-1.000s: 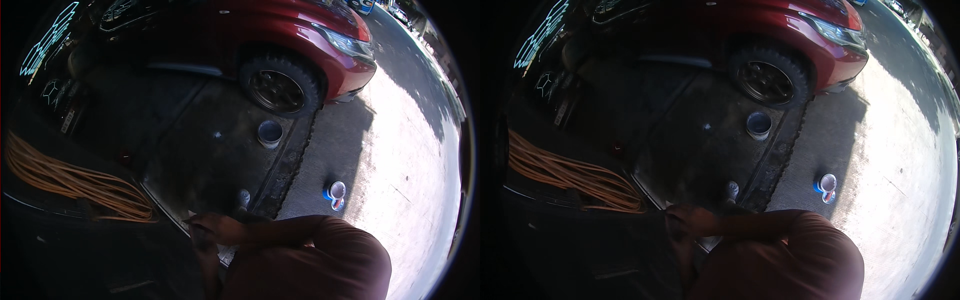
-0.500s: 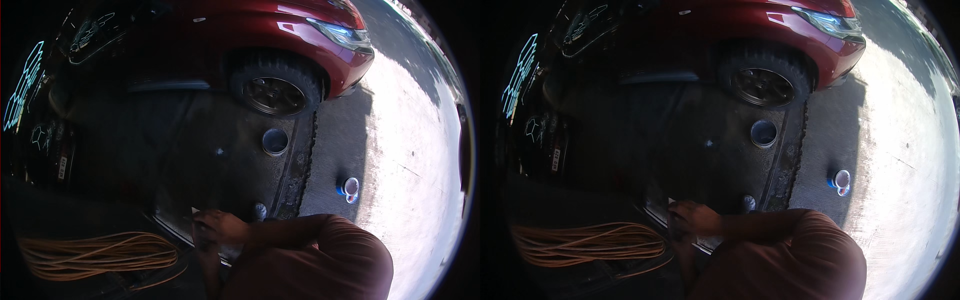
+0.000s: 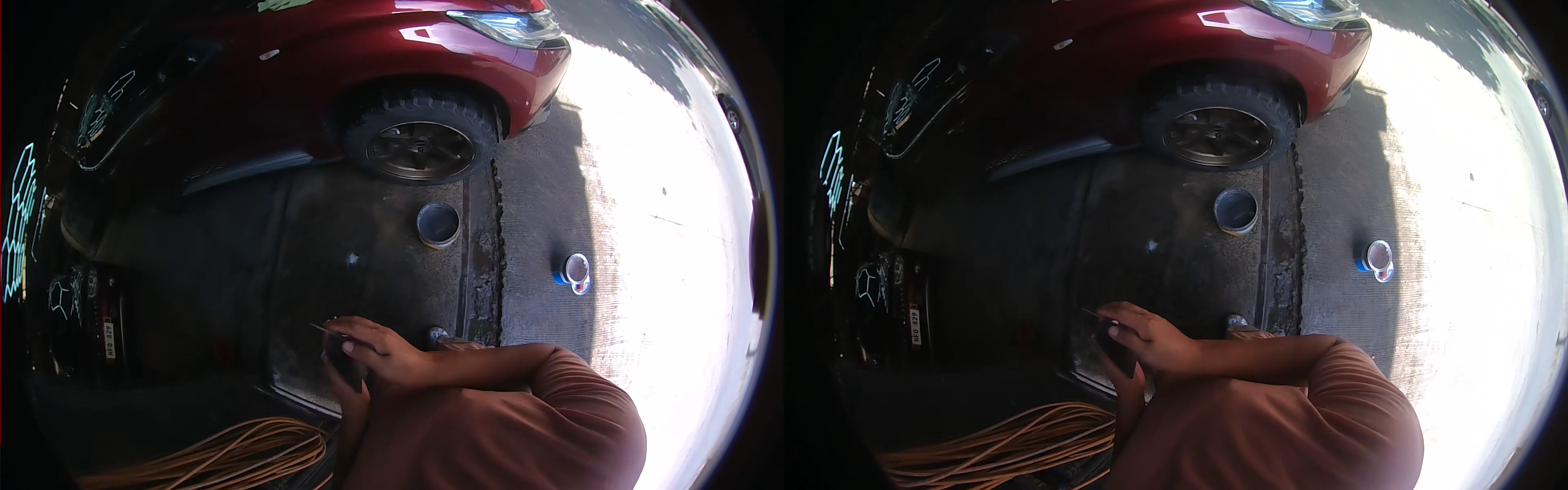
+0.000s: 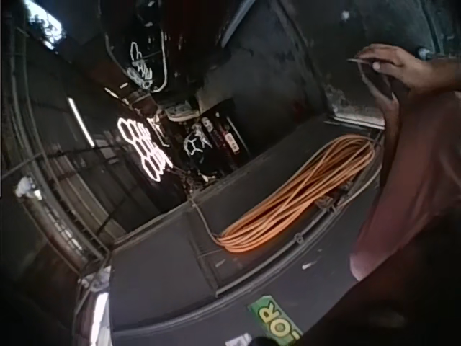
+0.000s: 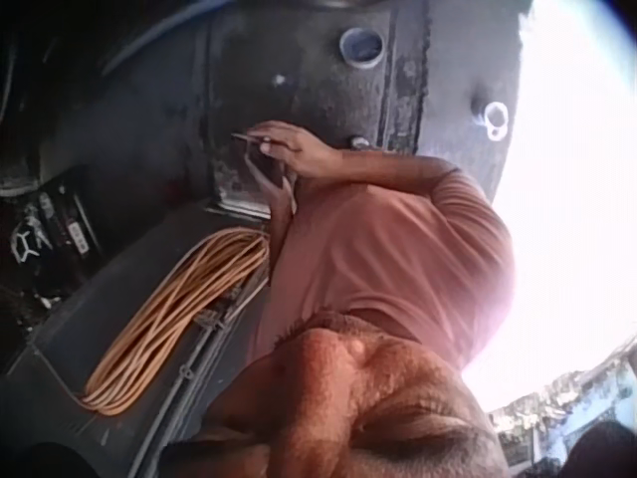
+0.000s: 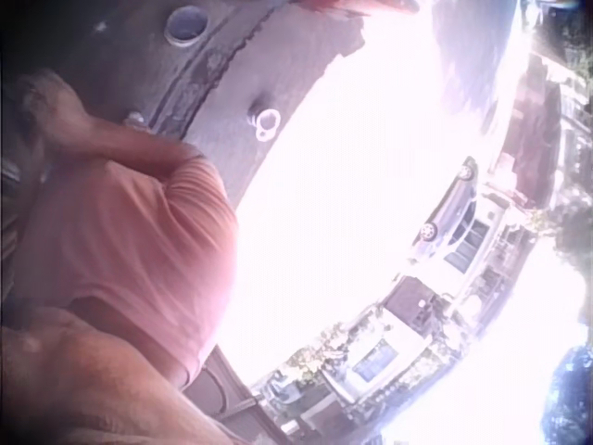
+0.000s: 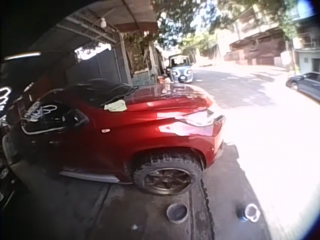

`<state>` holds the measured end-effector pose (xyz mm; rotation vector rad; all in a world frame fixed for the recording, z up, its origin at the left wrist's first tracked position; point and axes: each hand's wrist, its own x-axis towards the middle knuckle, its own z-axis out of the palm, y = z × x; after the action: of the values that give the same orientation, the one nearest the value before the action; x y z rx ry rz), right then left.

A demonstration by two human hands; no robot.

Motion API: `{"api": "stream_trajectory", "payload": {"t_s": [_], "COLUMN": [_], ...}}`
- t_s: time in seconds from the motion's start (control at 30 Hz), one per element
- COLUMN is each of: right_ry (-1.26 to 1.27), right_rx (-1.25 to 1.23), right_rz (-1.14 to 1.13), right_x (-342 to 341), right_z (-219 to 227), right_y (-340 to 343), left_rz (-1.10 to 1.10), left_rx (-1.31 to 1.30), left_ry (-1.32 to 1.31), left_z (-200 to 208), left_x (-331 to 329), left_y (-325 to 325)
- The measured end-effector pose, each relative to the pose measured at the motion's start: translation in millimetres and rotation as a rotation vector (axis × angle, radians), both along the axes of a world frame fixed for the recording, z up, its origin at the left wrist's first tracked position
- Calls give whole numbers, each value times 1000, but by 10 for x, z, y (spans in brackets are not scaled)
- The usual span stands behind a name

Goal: Applying and smoothing body filler on a car rim.

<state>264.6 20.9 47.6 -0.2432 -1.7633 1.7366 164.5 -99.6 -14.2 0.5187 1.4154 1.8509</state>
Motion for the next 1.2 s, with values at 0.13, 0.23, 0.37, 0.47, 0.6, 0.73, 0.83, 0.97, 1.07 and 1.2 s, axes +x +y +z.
{"api": "stream_trajectory", "payload": {"t_s": [0.13, 0.23, 0.37, 0.47, 0.6, 0.73, 0.83, 0.97, 1.07, 1.2], "right_ry": [-144, -108, -213, -298, -244, -359, -316, -499, -515, -367], "right_rx": [102, 391, 567, 509, 691, 595, 707, 434, 311, 366], "right_rz": [-138, -157, -267, -407, -316, -623, -388, -653, -696, -673], "right_x": [0, -49, -400, -648, -1015, -1256, -1403, -1427, -1324, -1163], "right_z": [-14, 124, 87, -2, 72, -105, 59, -229, -259, -155], "right_y": [207, 36, 90, 157, -125, 35, -358, -18, 92, -75], "left_rz": [-412, -541, -534, -582, -667, -709, -552, -773, -965, -546], "left_rx": [-52, -114, 74, 42, -36, -77, 93, -129, -91, -131], "left_ry": [117, 270, 305, 424, 344, 393, -109, 315, 204, -650], "left_z": [165, 92, -171, -77, 61, 38, -373, -234, -316, -209], "left_x": [-180, -439, -846, -1083, -1460, -1678, -1883, -1984, -2099, -2145], "left_y": [325, 385, 458, 461, 423, 341, 393, 288, 89, 126]}}
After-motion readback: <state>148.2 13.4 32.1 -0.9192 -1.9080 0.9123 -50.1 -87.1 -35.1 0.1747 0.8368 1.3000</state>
